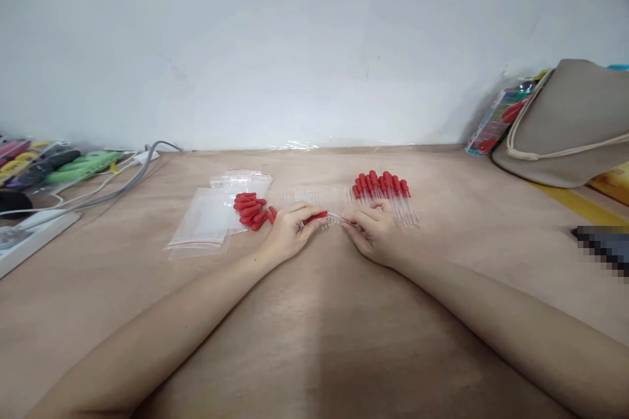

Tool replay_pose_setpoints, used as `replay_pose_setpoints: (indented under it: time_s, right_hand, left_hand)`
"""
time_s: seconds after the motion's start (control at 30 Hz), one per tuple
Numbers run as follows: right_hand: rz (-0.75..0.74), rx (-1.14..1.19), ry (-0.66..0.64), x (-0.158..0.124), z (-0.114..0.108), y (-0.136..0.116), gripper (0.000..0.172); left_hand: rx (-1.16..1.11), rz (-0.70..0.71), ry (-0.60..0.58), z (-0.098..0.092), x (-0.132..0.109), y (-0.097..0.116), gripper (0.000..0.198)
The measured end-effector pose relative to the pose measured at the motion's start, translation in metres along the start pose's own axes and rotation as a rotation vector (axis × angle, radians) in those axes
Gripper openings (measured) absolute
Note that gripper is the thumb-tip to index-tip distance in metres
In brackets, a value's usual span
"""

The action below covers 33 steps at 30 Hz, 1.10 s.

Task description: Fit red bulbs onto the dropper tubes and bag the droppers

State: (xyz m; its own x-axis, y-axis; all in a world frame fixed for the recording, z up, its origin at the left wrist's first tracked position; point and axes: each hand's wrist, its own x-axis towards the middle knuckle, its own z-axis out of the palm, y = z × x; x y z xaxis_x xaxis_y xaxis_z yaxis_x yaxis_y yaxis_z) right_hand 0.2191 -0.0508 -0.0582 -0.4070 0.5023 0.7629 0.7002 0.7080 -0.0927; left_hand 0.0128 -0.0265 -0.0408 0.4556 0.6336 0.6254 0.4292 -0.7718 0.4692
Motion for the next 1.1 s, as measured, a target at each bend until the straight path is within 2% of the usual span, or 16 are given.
replay_pose_setpoints:
  time_s: [0.2, 0.5, 0.63, 0.8, 1.1]
  right_hand:
    - [-0.006, 0.062, -0.065, 0.001, -0.003, 0.001, 0.011]
    - [-0.025, 0.163, -0.184, 0.002, -0.005, 0.008, 0.015]
    - [-0.045, 0.13, -0.191, 0.003, -0.005, 0.01, 0.017]
    - [-0.039, 0.028, -0.179, 0.006, -0.008, 0.003, 0.019]
    - [-0.063, -0.04, -0.194, 0.008, -0.003, -0.003, 0.026]
  left_hand:
    - [-0.033, -0.043, 0.004, 0.0, -0.001, -0.001, 0.012]
    - [-0.082, 0.062, -0.127, -0.006, -0.002, 0.002, 0.012]
    - [-0.044, 0.057, -0.184, -0.007, -0.003, 0.004, 0.014]
    - [0.016, 0.057, -0.166, -0.005, -0.003, 0.004, 0.015]
    - [0.041, 0.105, -0.225, -0.003, -0.004, 0.002, 0.018]
